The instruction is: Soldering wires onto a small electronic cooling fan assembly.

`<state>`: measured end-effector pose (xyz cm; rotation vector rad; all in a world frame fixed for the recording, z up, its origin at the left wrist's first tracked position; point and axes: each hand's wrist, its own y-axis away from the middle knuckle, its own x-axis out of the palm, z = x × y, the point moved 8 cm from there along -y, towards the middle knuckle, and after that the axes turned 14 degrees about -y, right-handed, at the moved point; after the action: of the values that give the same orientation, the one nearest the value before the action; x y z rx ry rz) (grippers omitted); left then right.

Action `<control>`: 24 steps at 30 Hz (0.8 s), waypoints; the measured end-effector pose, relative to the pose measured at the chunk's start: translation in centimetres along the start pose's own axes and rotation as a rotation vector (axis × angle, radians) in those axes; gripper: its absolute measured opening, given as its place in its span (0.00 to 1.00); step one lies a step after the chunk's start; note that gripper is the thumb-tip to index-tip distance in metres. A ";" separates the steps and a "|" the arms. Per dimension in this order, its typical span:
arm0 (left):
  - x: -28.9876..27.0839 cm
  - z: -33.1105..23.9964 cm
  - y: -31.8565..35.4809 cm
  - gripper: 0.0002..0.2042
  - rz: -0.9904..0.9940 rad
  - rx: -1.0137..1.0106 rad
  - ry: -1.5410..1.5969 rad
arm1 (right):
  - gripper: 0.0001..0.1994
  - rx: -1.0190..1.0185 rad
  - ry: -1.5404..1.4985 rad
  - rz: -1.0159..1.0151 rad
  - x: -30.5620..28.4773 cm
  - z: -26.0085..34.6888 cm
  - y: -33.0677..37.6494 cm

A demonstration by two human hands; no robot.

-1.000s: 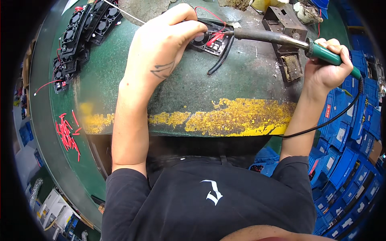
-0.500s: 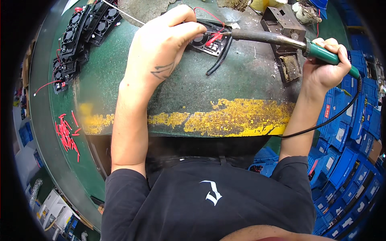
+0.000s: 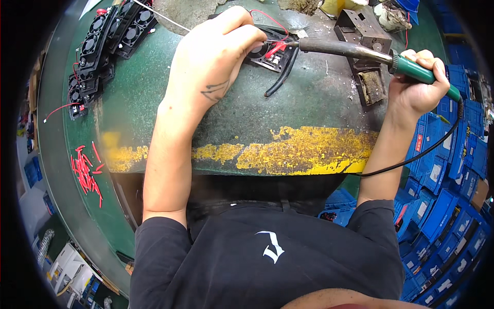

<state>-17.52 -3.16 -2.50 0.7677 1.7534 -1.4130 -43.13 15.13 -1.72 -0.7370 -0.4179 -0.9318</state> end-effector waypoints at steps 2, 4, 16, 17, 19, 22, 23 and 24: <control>-0.2 -0.2 -0.3 0.08 -0.005 -0.020 0.036 | 0.13 0.016 -0.015 0.013 0.1 -0.1 0.0; -0.3 -0.2 -0.4 0.08 -0.018 -0.018 0.049 | 0.13 -0.021 0.004 -0.015 0.2 0.1 0.2; 0.1 0.3 0.2 0.07 -0.006 -0.005 0.017 | 0.12 -0.021 -0.014 -0.024 0.1 0.2 0.1; 0.0 0.3 0.2 0.07 -0.008 -0.005 0.021 | 0.12 -0.021 -0.014 -0.024 0.0 0.2 0.1; 0.0 0.3 0.1 0.07 -0.003 -0.006 0.020 | 0.13 0.015 -0.051 -0.006 0.0 -0.1 0.0; -0.3 -0.2 -0.2 0.07 0.005 -0.016 0.030 | 0.13 -0.020 -0.023 -0.036 -0.1 -0.1 0.1; -0.4 -0.3 -0.4 0.07 0.006 -0.022 0.042 | 0.13 -0.020 -0.023 -0.036 -0.2 -0.1 0.1; -0.5 -0.3 -0.4 0.07 0.005 -0.022 0.043 | 0.13 -0.008 -0.025 -0.018 -0.2 -0.1 0.1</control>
<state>-17.63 -2.97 -1.88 0.7954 1.7952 -1.3809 -43.18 15.20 -1.90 -0.7538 -0.4435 -0.9421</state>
